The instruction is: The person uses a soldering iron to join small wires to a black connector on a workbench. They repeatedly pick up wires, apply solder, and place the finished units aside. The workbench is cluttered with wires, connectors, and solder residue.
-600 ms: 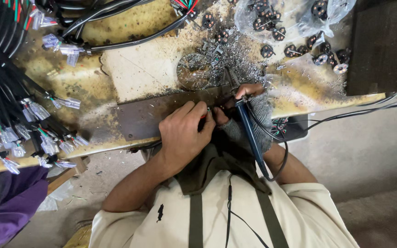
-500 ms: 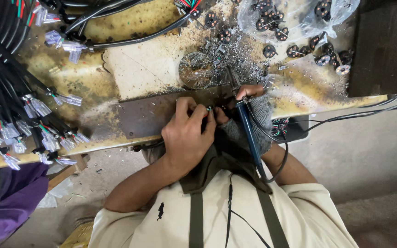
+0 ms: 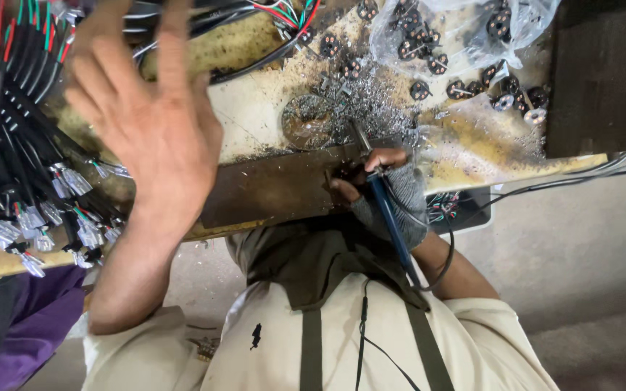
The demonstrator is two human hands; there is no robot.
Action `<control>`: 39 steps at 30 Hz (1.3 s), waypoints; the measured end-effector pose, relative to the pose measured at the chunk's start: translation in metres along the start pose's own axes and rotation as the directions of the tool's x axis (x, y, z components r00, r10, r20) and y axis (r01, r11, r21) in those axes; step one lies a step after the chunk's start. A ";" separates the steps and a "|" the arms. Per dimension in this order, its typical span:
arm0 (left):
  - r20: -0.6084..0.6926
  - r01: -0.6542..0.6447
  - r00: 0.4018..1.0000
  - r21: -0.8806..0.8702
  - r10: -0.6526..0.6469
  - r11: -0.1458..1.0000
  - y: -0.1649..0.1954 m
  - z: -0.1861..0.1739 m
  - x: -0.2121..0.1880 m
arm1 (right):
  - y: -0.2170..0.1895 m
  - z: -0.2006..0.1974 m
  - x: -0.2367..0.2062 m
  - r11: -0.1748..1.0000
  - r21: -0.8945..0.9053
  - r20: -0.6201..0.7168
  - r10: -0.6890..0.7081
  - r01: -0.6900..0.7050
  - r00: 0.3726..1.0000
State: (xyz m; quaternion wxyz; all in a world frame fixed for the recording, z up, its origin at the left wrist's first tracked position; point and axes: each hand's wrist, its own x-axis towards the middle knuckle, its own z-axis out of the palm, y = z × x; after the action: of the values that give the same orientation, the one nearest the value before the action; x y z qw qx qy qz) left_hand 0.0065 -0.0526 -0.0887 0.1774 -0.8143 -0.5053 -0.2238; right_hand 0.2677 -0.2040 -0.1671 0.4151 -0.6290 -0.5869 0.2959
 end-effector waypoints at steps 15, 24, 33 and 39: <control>-0.060 0.571 0.812 -0.122 -0.580 0.812 -0.004 -0.053 -0.030 | 0.004 -0.051 -0.010 0.997 0.045 -0.028 -0.059 0.061 0.998; 0.784 0.707 0.576 -0.620 0.230 0.341 0.160 -0.051 -0.087 | -0.002 -0.116 -0.010 0.763 0.619 0.004 0.235 -0.187 0.972; 0.835 0.703 0.324 -0.527 0.444 0.478 0.083 -0.026 -0.073 | 0.014 -0.014 -0.025 0.750 0.551 0.223 0.289 -0.365 0.931; 0.636 0.587 0.759 -0.760 0.135 0.281 0.136 0.019 -0.136 | 0.043 -0.012 -0.043 0.873 0.298 0.263 0.313 -0.385 0.913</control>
State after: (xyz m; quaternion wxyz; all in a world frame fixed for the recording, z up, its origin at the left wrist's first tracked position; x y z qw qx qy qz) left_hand 0.0802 -0.2022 -0.1867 -0.5328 -0.6955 -0.4227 -0.2317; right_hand 0.2935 -0.2468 -0.2032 0.3944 -0.6085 -0.4423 0.5278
